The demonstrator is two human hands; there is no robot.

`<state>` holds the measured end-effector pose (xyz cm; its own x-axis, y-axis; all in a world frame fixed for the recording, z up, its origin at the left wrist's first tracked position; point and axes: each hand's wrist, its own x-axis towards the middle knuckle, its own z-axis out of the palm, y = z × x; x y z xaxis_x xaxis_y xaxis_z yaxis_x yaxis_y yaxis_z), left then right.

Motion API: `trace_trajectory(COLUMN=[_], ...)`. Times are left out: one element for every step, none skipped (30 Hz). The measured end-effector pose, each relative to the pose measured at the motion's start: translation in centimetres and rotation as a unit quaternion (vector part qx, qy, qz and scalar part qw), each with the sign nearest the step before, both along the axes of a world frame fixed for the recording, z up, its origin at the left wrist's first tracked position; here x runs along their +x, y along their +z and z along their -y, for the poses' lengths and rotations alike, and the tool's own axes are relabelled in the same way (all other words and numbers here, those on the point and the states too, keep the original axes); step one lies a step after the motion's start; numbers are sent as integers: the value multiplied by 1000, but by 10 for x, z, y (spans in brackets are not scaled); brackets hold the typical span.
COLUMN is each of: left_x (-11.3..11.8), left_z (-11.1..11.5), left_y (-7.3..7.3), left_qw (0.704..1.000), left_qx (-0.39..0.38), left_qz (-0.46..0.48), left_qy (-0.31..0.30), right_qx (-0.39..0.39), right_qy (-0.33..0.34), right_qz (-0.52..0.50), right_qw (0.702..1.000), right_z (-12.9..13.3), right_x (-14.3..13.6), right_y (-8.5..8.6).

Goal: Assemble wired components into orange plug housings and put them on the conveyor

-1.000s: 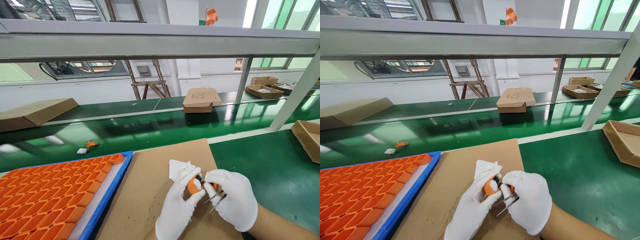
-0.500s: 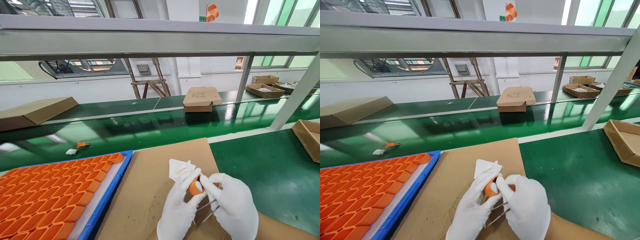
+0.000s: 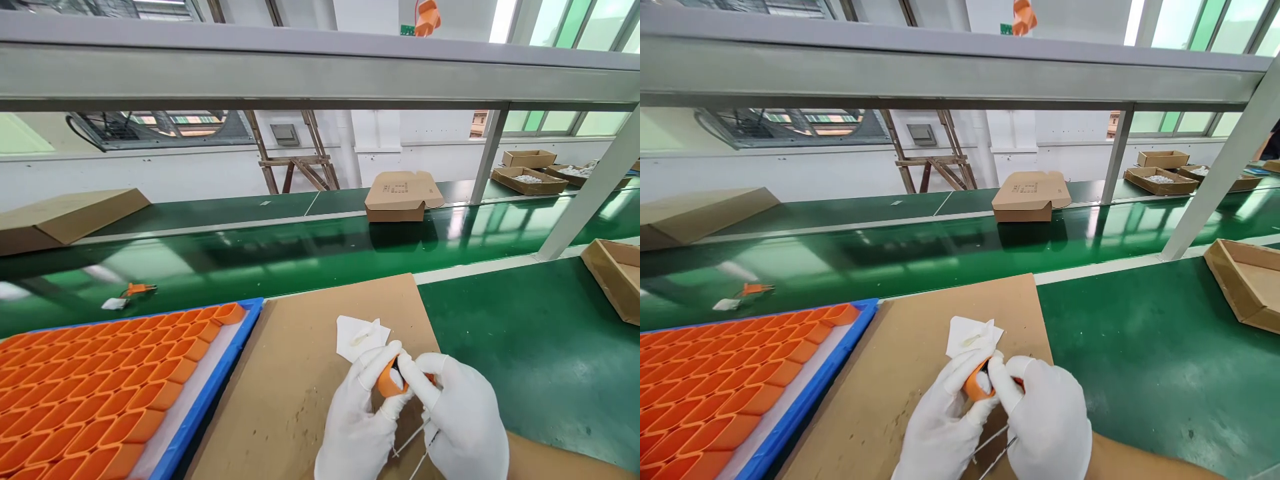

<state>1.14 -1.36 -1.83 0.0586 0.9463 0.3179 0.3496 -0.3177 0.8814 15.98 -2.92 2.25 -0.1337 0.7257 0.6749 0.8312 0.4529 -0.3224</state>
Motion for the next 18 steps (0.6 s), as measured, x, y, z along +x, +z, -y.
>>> trace_trajectory(left_x=[0,1,1,2,2,2,2,2,2,2,2,2,1,1,1,2,2,3], left_z=[1,1,1,1,0,-1,-2,-3,-5,-6,-6,-7,-7,-7,-6,-5,-5,-4], left_y=[-1,-1,-1,-1,-1,-1,0,1,1,2,2,2,2,3,3,3,4,5], left_qw=[1000,1000,999,999,998,998,998,998,998,998,998,997,996,996,995,994,992,991], left_qx=[-11,-23,-34,-46,-54,-58,-58,-56,-52,-51,-54,-62,-70,-78,-84,-89,-96,-104], left_qz=[5,9,11,13,14,15,15,15,17,21,28,37,46,54,60,66,76,89], left_qy=[4,7,8,8,6,5,4,4,5,6,6,5,3,0,-3,-5,-7,-7], right_qx=[3,8,15,18,17,14,7,-3,-14,-19,-15,-4,11,26,38,44,43,40], right_qy=[1,5,12,19,22,21,21,25,34,46,58,64,60,48,34,24,15,9], right_qz=[0,-2,-6,-15,-28,-39,-50,-62,-73,-84,-90,-86,-75,-57,-37,-20,-5,7], right_qw=[1000,1000,1000,1000,999,999,998,998,997,995,994,994,995,997,998,999,999,999], right_z=[0,-1,-1,-2,-3,-4,-6,-7,-9,-11,-12,-12,-12,-12,-11,-10,-8,-7], right_x=[0,-1,0,0,1,1,2,2,3,4,4,5,6,7,7,8,8,8], right_y=[-1,-2,-5,-8,-12,-15,-18,-21,-22,-23,-22,-20,-18,-14,-11,-6,-2,2])
